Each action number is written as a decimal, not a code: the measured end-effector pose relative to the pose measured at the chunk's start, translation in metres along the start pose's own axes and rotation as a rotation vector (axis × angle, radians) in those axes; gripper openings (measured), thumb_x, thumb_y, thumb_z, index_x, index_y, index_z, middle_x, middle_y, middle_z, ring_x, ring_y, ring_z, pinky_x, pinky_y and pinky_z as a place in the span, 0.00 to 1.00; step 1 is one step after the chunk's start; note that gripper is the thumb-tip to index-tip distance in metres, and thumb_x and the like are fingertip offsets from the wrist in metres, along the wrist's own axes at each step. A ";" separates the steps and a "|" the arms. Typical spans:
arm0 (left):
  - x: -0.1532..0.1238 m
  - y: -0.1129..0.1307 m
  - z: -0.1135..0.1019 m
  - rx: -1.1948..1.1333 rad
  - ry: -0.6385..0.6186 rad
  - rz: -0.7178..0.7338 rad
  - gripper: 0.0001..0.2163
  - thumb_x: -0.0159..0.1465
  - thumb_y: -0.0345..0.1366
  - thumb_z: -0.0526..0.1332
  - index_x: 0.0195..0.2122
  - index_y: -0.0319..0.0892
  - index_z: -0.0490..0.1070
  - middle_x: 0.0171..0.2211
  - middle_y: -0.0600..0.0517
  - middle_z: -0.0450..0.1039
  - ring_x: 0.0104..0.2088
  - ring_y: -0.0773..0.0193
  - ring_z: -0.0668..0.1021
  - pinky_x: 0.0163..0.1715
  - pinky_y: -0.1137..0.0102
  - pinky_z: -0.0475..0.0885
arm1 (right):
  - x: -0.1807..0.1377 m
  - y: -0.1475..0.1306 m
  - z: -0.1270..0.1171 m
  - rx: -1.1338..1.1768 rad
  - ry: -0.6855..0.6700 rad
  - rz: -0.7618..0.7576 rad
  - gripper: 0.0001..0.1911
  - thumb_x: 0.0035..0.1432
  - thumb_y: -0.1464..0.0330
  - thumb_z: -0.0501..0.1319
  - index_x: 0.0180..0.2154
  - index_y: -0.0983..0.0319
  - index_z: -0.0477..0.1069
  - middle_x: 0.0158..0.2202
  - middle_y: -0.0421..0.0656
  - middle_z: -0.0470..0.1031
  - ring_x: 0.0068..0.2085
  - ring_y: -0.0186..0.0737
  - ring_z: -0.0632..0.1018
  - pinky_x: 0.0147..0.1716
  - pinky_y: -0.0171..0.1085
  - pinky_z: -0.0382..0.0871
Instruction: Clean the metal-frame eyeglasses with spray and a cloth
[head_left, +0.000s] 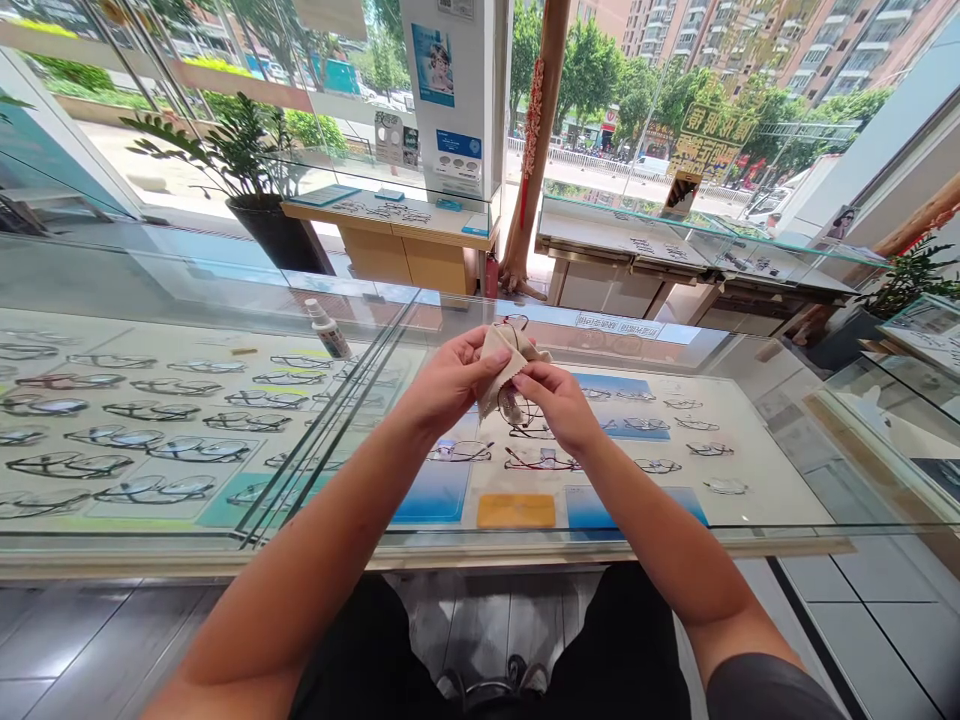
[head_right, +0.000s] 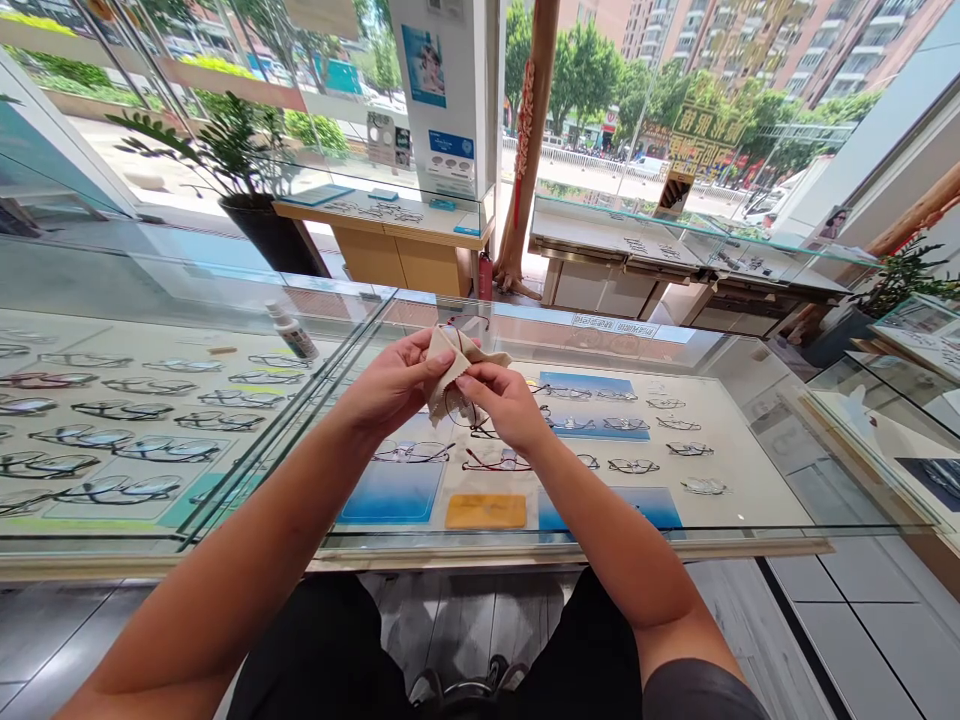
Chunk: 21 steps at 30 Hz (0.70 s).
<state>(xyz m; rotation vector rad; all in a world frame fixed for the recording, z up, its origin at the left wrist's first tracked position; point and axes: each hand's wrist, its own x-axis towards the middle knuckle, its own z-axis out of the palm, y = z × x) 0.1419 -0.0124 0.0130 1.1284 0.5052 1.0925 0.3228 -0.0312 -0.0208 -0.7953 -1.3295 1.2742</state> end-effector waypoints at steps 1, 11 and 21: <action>0.000 0.000 0.000 0.013 -0.015 0.015 0.23 0.59 0.44 0.83 0.52 0.39 0.85 0.48 0.41 0.86 0.39 0.59 0.86 0.38 0.70 0.83 | 0.000 0.001 0.000 0.008 0.002 0.006 0.27 0.49 0.41 0.80 0.35 0.56 0.85 0.35 0.42 0.83 0.38 0.42 0.80 0.45 0.43 0.78; -0.001 -0.002 0.001 0.044 0.034 0.052 0.21 0.56 0.43 0.85 0.46 0.42 0.82 0.39 0.48 0.83 0.35 0.63 0.82 0.35 0.71 0.79 | 0.000 -0.001 -0.002 -0.010 -0.016 -0.028 0.25 0.53 0.42 0.78 0.33 0.57 0.83 0.33 0.40 0.79 0.36 0.39 0.75 0.43 0.40 0.73; 0.005 -0.005 -0.004 0.054 0.049 0.074 0.25 0.55 0.42 0.85 0.48 0.39 0.81 0.36 0.49 0.84 0.31 0.64 0.82 0.32 0.72 0.80 | 0.002 -0.001 -0.003 0.005 -0.005 0.013 0.22 0.54 0.47 0.78 0.35 0.59 0.84 0.34 0.40 0.80 0.38 0.39 0.76 0.44 0.39 0.73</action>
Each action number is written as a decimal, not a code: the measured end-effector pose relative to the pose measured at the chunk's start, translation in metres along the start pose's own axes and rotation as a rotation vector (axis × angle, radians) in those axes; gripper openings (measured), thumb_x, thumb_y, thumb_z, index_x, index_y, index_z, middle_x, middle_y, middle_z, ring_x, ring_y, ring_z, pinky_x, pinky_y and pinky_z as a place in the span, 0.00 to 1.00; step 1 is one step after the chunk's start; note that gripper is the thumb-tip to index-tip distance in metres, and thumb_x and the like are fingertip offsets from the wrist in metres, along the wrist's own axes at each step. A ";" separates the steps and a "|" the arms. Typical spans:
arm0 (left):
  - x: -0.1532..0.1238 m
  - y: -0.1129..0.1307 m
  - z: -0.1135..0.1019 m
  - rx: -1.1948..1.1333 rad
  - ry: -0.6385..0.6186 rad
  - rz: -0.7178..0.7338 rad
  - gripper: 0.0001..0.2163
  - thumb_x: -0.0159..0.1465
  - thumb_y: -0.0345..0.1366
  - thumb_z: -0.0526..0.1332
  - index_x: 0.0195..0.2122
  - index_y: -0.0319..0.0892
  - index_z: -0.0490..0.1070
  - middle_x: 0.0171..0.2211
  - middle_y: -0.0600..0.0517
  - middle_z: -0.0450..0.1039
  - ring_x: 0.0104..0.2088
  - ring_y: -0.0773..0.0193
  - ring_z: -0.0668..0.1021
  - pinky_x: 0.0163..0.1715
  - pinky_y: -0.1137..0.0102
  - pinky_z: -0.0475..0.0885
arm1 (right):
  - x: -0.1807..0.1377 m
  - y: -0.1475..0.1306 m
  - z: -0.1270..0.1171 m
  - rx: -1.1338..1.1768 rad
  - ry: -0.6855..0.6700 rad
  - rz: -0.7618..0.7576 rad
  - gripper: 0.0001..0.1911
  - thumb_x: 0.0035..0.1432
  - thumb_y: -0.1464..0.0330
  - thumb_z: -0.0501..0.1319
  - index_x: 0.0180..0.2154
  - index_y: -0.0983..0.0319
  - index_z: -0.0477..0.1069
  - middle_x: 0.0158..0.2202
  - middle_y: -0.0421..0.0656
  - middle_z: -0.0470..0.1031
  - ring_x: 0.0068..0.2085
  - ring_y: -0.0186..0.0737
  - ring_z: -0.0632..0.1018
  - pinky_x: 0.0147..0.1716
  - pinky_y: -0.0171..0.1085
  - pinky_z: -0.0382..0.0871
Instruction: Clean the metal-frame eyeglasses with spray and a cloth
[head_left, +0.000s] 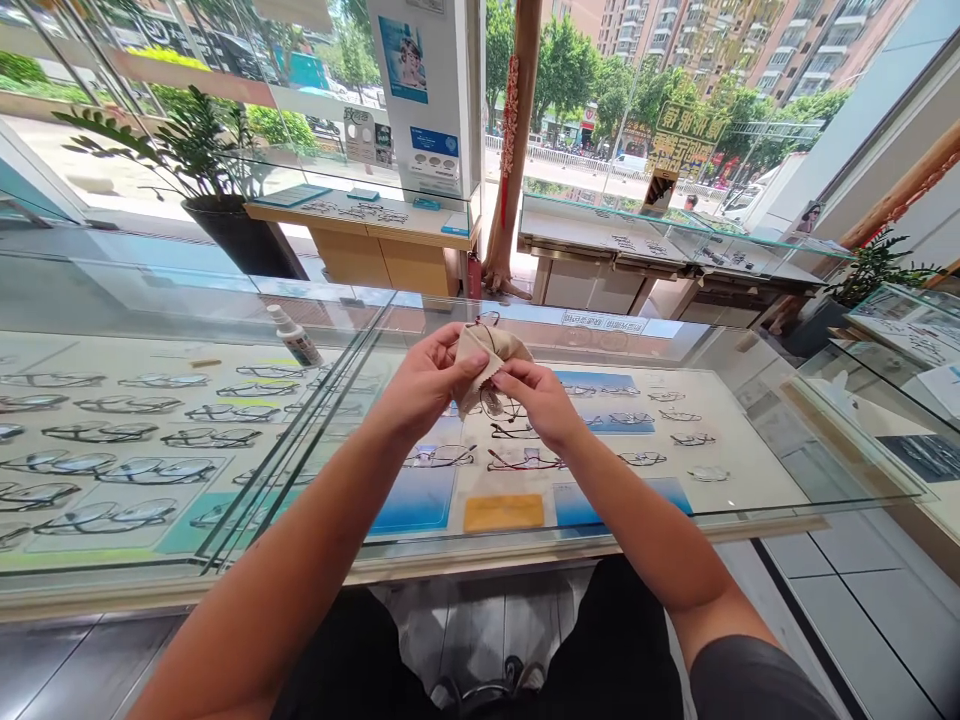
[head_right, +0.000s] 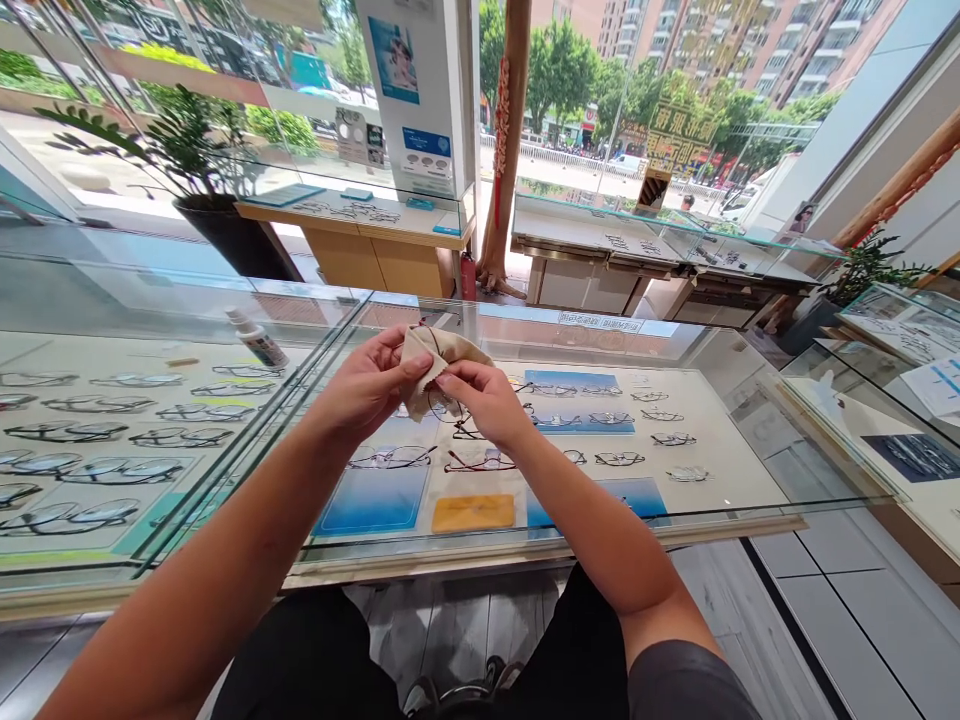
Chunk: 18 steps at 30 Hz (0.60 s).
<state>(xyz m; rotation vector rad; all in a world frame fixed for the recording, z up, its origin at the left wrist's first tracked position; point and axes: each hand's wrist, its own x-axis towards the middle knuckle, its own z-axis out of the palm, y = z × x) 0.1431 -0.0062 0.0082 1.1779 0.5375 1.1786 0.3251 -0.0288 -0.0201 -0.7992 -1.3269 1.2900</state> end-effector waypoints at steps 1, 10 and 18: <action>0.001 -0.001 -0.001 0.005 -0.002 0.008 0.25 0.55 0.42 0.86 0.49 0.40 0.80 0.37 0.48 0.84 0.31 0.64 0.83 0.32 0.72 0.80 | 0.000 0.000 0.000 0.006 -0.001 0.001 0.22 0.54 0.47 0.78 0.35 0.59 0.84 0.34 0.40 0.80 0.39 0.39 0.77 0.45 0.40 0.73; -0.001 -0.009 0.003 0.183 0.107 0.221 0.21 0.58 0.47 0.83 0.40 0.40 0.78 0.27 0.54 0.78 0.24 0.68 0.76 0.24 0.74 0.73 | -0.001 0.006 0.001 0.023 -0.044 0.023 0.24 0.51 0.46 0.81 0.38 0.58 0.88 0.39 0.43 0.87 0.43 0.43 0.81 0.51 0.44 0.76; 0.004 -0.007 -0.006 0.199 0.080 0.218 0.23 0.64 0.56 0.78 0.37 0.38 0.81 0.29 0.50 0.77 0.27 0.67 0.75 0.28 0.73 0.72 | -0.002 0.000 0.001 -0.020 -0.062 -0.023 0.24 0.53 0.43 0.79 0.35 0.56 0.89 0.38 0.44 0.87 0.43 0.45 0.82 0.51 0.46 0.77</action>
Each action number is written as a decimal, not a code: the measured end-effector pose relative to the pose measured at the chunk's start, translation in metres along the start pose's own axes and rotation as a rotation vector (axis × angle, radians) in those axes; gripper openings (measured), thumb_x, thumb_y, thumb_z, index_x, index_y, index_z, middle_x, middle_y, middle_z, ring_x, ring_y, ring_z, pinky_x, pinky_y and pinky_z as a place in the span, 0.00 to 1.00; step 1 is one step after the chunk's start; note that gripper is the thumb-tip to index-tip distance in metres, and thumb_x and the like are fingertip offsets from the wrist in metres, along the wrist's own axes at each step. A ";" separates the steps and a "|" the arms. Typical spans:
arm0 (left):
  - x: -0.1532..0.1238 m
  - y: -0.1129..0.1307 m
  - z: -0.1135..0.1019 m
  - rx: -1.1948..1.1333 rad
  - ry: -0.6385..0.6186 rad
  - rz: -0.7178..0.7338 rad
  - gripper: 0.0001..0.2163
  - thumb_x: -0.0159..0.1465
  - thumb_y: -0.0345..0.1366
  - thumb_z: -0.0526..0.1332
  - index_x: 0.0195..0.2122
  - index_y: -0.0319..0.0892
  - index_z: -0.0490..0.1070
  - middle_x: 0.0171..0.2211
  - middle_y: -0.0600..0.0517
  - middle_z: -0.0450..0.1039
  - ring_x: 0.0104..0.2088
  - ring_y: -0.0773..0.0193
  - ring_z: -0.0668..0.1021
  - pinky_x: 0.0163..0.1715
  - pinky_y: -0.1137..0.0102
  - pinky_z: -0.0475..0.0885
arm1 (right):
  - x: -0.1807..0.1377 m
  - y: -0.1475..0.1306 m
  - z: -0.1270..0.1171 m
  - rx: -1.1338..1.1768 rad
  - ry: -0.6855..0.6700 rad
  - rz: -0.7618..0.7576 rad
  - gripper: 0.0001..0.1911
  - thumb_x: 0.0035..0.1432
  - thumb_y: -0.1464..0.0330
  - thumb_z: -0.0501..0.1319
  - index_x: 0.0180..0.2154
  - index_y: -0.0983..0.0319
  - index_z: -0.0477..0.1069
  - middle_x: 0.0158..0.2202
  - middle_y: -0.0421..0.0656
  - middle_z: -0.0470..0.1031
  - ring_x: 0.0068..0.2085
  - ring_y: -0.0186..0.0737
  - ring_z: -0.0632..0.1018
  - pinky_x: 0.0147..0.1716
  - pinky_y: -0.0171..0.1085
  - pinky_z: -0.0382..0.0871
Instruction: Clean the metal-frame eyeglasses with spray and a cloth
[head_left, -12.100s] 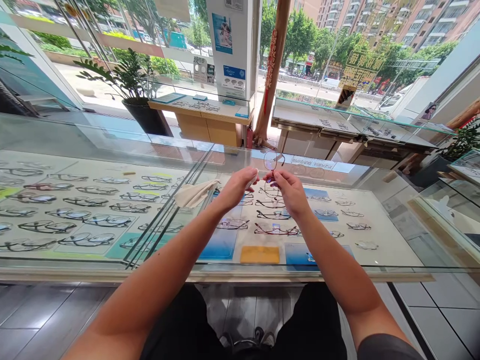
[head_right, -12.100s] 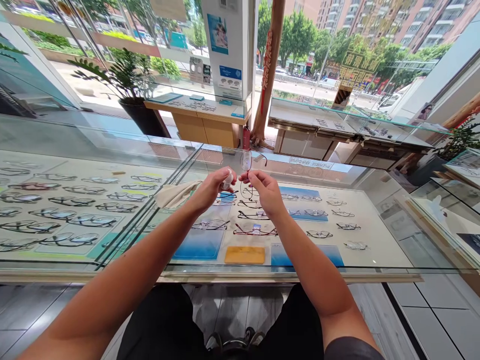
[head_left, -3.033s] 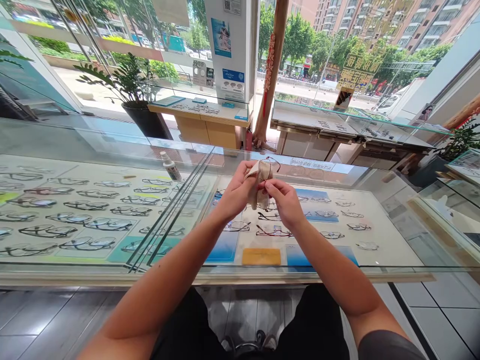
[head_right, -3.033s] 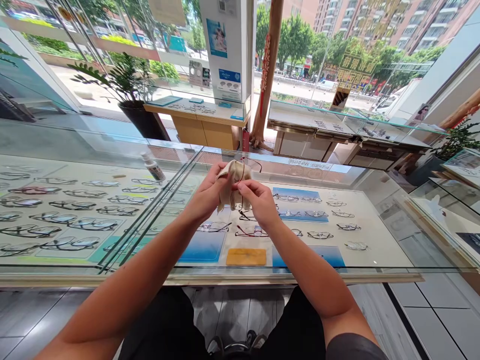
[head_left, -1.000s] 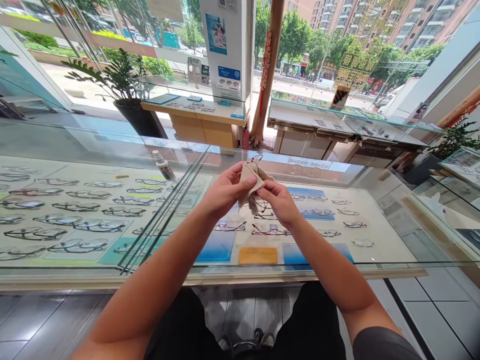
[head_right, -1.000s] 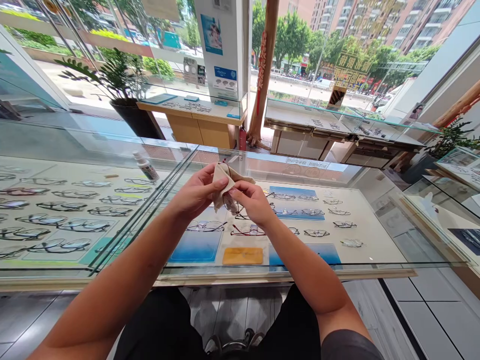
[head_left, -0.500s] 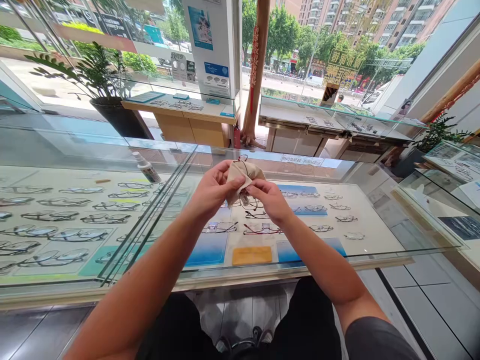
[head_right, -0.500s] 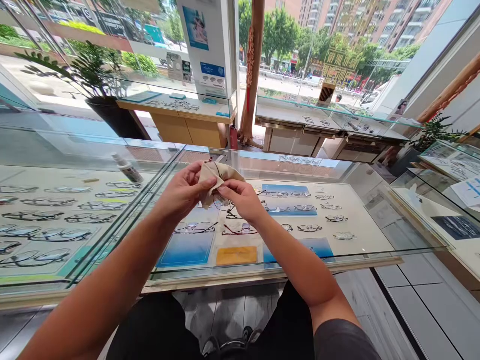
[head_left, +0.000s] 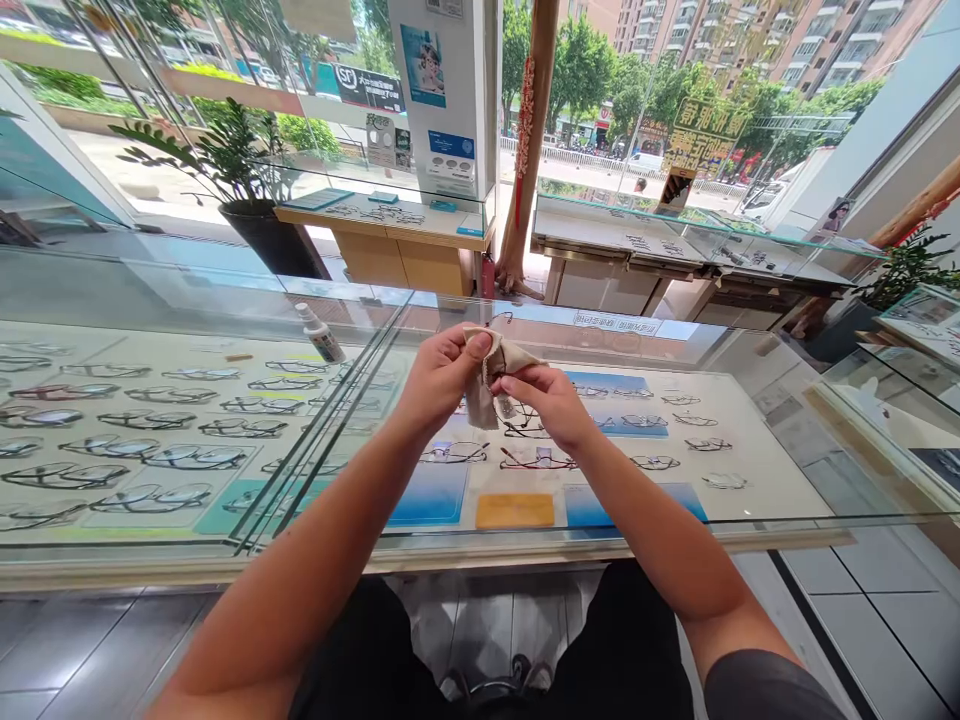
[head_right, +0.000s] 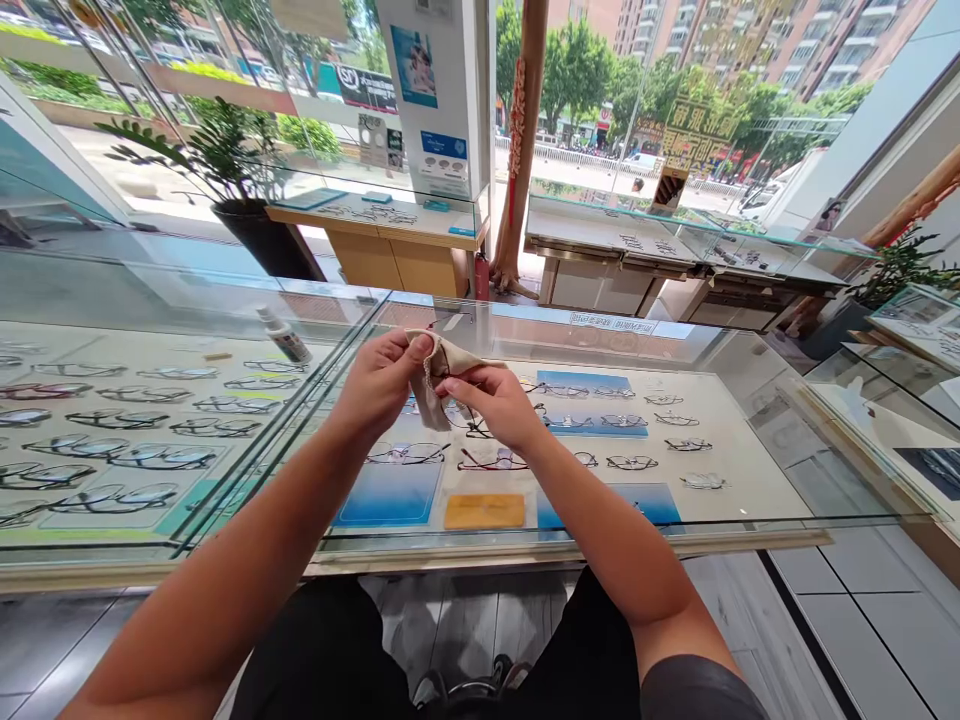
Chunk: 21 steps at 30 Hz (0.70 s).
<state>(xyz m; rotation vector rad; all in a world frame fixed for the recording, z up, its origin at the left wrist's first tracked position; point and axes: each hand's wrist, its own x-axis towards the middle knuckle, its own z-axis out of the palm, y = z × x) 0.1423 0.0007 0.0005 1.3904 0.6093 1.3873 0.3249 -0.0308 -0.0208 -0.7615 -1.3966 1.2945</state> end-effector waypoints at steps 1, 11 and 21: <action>0.001 0.001 -0.002 -0.015 -0.035 -0.009 0.22 0.65 0.56 0.78 0.39 0.38 0.82 0.31 0.49 0.79 0.29 0.66 0.77 0.30 0.72 0.74 | 0.000 -0.002 -0.001 0.010 0.006 -0.014 0.23 0.54 0.44 0.79 0.34 0.56 0.89 0.38 0.44 0.87 0.43 0.45 0.82 0.52 0.46 0.77; -0.003 0.002 -0.002 -0.162 -0.167 -0.131 0.25 0.59 0.41 0.83 0.54 0.40 0.81 0.41 0.49 0.83 0.36 0.65 0.83 0.39 0.72 0.80 | 0.001 -0.001 -0.005 0.103 0.059 -0.004 0.22 0.51 0.45 0.81 0.33 0.56 0.89 0.37 0.44 0.87 0.43 0.44 0.83 0.53 0.46 0.79; -0.005 -0.001 0.006 -0.060 -0.107 -0.078 0.24 0.56 0.46 0.84 0.46 0.40 0.80 0.33 0.52 0.79 0.30 0.65 0.77 0.30 0.72 0.73 | 0.000 0.005 -0.003 0.133 0.060 0.036 0.25 0.49 0.44 0.82 0.37 0.57 0.89 0.37 0.44 0.87 0.43 0.44 0.84 0.53 0.46 0.79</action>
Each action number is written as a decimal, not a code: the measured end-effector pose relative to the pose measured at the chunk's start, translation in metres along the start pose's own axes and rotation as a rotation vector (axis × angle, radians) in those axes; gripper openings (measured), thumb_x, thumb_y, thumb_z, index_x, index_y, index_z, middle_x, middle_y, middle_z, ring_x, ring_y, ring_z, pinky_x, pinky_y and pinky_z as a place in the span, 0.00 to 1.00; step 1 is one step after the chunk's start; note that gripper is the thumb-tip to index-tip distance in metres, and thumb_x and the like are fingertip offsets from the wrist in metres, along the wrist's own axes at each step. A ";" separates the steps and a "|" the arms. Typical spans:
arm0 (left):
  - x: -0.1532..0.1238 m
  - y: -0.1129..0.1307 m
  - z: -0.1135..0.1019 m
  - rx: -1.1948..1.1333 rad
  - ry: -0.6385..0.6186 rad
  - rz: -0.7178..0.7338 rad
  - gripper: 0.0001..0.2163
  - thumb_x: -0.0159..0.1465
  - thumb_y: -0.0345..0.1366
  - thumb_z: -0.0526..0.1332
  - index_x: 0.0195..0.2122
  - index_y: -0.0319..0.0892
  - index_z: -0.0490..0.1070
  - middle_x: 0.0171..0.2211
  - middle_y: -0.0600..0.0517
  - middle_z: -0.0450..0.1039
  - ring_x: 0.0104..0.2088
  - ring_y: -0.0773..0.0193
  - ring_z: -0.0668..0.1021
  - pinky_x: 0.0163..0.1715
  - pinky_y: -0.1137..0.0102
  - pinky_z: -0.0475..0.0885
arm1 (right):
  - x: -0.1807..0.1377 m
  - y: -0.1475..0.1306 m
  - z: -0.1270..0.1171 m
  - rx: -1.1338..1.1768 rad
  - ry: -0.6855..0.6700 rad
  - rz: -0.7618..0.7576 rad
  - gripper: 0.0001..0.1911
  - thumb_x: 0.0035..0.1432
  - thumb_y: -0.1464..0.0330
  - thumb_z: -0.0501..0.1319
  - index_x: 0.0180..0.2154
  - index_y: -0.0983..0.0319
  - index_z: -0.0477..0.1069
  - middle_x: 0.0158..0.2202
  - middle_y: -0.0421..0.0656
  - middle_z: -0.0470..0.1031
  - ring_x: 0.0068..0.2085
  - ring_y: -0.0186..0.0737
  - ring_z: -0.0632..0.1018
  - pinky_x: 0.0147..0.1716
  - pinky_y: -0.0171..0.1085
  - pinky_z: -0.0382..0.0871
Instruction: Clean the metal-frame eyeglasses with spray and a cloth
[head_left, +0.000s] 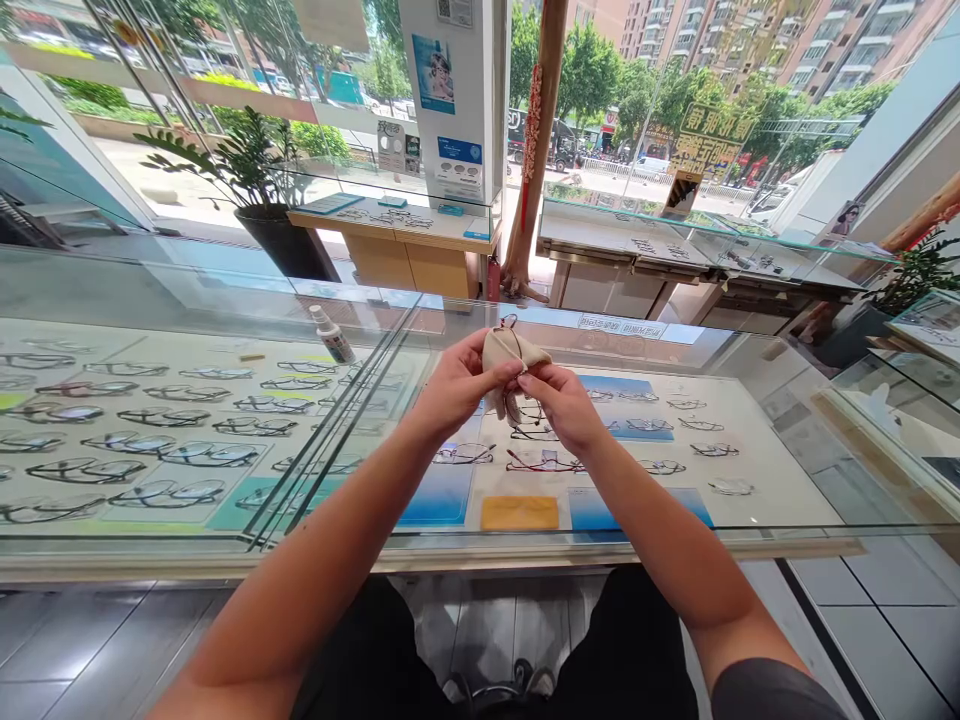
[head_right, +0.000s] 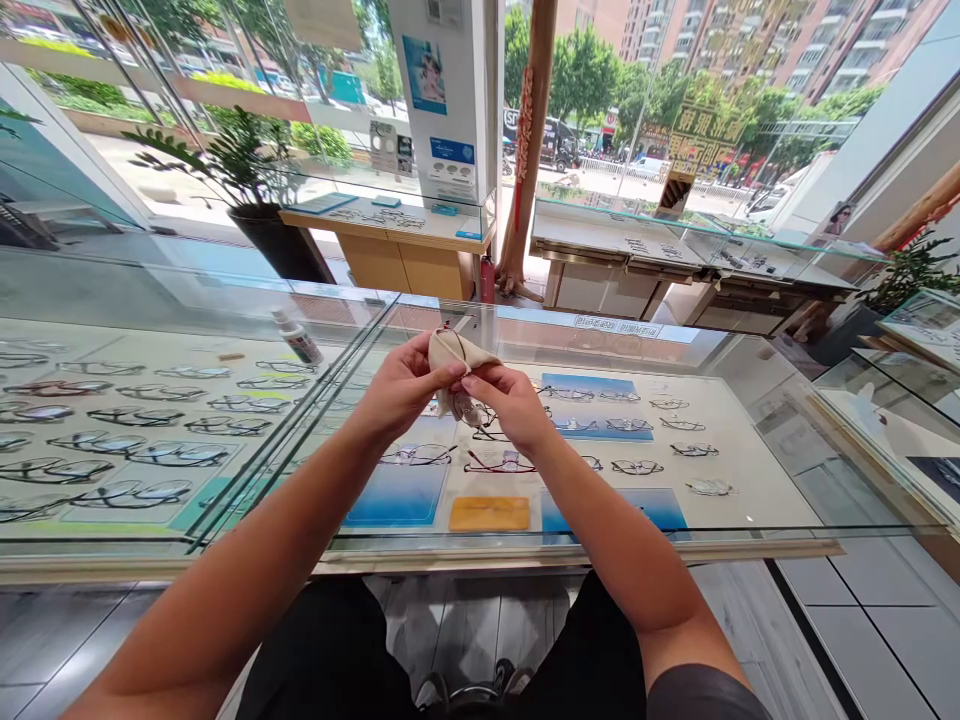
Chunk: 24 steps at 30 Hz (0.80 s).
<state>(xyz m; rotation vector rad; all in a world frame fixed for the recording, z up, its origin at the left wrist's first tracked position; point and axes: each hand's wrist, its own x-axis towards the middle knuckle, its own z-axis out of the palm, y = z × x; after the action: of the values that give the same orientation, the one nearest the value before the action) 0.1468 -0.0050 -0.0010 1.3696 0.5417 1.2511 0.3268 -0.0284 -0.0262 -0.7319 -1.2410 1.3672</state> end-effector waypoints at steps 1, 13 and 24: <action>-0.001 0.001 0.001 0.031 0.016 0.021 0.23 0.56 0.47 0.85 0.44 0.40 0.80 0.32 0.52 0.78 0.29 0.66 0.76 0.29 0.72 0.72 | 0.000 0.000 0.000 -0.007 -0.011 -0.002 0.25 0.50 0.44 0.81 0.37 0.57 0.89 0.37 0.44 0.87 0.43 0.44 0.84 0.53 0.46 0.80; 0.000 0.002 -0.002 0.169 0.058 0.079 0.26 0.68 0.61 0.73 0.31 0.40 0.74 0.25 0.52 0.72 0.24 0.67 0.71 0.25 0.71 0.66 | -0.002 -0.005 0.003 -0.090 -0.045 -0.026 0.22 0.54 0.46 0.79 0.34 0.58 0.88 0.37 0.45 0.88 0.41 0.44 0.83 0.50 0.45 0.77; 0.000 0.009 -0.006 0.101 -0.073 0.054 0.22 0.61 0.49 0.82 0.46 0.40 0.79 0.34 0.50 0.79 0.30 0.64 0.78 0.30 0.71 0.73 | -0.001 -0.011 0.001 0.034 -0.011 0.024 0.23 0.49 0.45 0.82 0.32 0.57 0.88 0.34 0.43 0.85 0.41 0.43 0.82 0.52 0.45 0.77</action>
<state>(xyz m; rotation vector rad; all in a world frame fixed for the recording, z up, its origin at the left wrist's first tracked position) 0.1382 -0.0044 0.0057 1.5179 0.5261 1.2257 0.3291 -0.0316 -0.0162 -0.7187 -1.2185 1.4105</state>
